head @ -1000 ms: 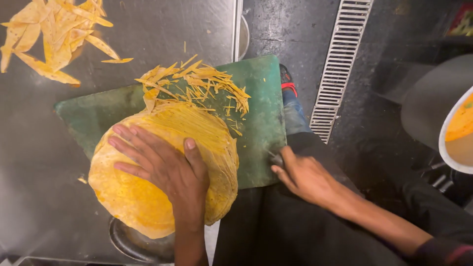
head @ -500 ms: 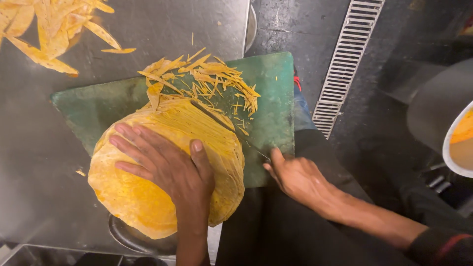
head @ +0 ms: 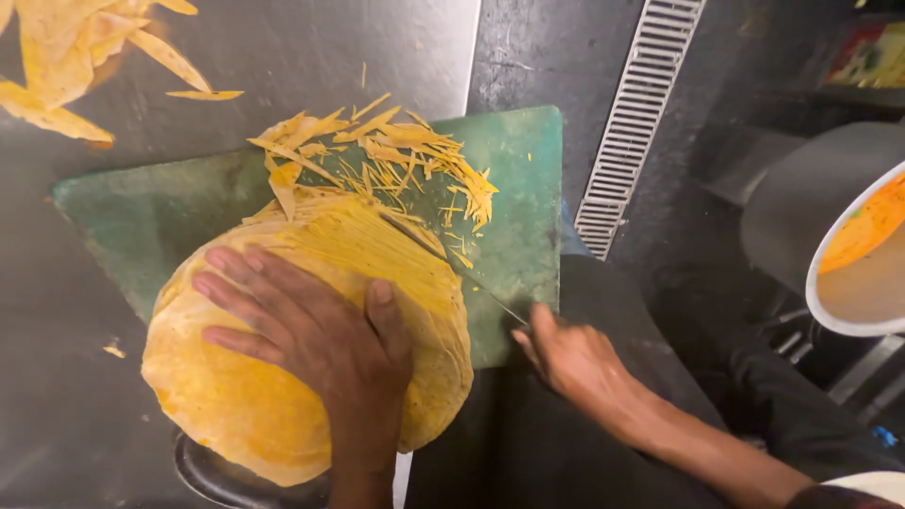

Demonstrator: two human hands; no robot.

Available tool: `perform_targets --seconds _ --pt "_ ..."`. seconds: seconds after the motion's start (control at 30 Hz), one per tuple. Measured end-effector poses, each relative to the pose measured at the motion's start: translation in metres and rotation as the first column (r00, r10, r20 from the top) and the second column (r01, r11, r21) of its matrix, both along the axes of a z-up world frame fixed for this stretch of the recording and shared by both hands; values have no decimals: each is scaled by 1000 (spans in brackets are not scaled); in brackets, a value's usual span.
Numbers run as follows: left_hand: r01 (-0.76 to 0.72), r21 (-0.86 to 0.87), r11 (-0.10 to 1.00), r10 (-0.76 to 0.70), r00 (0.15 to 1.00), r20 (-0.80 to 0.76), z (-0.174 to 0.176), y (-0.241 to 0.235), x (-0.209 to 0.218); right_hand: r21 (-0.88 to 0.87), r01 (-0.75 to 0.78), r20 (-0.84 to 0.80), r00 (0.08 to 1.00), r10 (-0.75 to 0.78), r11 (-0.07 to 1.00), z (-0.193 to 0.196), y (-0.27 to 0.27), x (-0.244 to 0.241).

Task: The person slices a large stack of yellow flatbreads into thin strips with a knife on a green cutting board, holding the stack steady with one hand while cutting around it, and the cut strips accumulate on the board and counter beside the pans.

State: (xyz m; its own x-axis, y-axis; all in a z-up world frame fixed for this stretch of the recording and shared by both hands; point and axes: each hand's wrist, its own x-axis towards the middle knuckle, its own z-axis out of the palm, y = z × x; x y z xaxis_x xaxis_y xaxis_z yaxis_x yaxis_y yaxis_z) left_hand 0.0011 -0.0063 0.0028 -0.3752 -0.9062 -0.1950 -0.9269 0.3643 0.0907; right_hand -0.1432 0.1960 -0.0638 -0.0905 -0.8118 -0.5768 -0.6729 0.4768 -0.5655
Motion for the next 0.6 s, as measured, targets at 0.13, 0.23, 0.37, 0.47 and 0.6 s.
perform_targets --seconds 0.13,0.23,0.37,0.47,0.6 --pt "-10 80 997 6 999 44 6 -2 -6 -32 6 2 1000 -5 999 5 -20 0" --pt "-11 40 999 10 1000 11 5 3 -2 -79 42 9 999 -41 996 4 2 2" --pt "-4 30 1000 3 998 56 9 -2 -5 -35 47 12 999 -47 998 0 -9 1" --pt "6 64 998 -13 994 105 13 0 -8 97 25 47 998 -29 995 10 -17 7" --pt "-31 49 998 26 994 108 11 2 -5 136 33 11 999 -35 990 12 4 10"
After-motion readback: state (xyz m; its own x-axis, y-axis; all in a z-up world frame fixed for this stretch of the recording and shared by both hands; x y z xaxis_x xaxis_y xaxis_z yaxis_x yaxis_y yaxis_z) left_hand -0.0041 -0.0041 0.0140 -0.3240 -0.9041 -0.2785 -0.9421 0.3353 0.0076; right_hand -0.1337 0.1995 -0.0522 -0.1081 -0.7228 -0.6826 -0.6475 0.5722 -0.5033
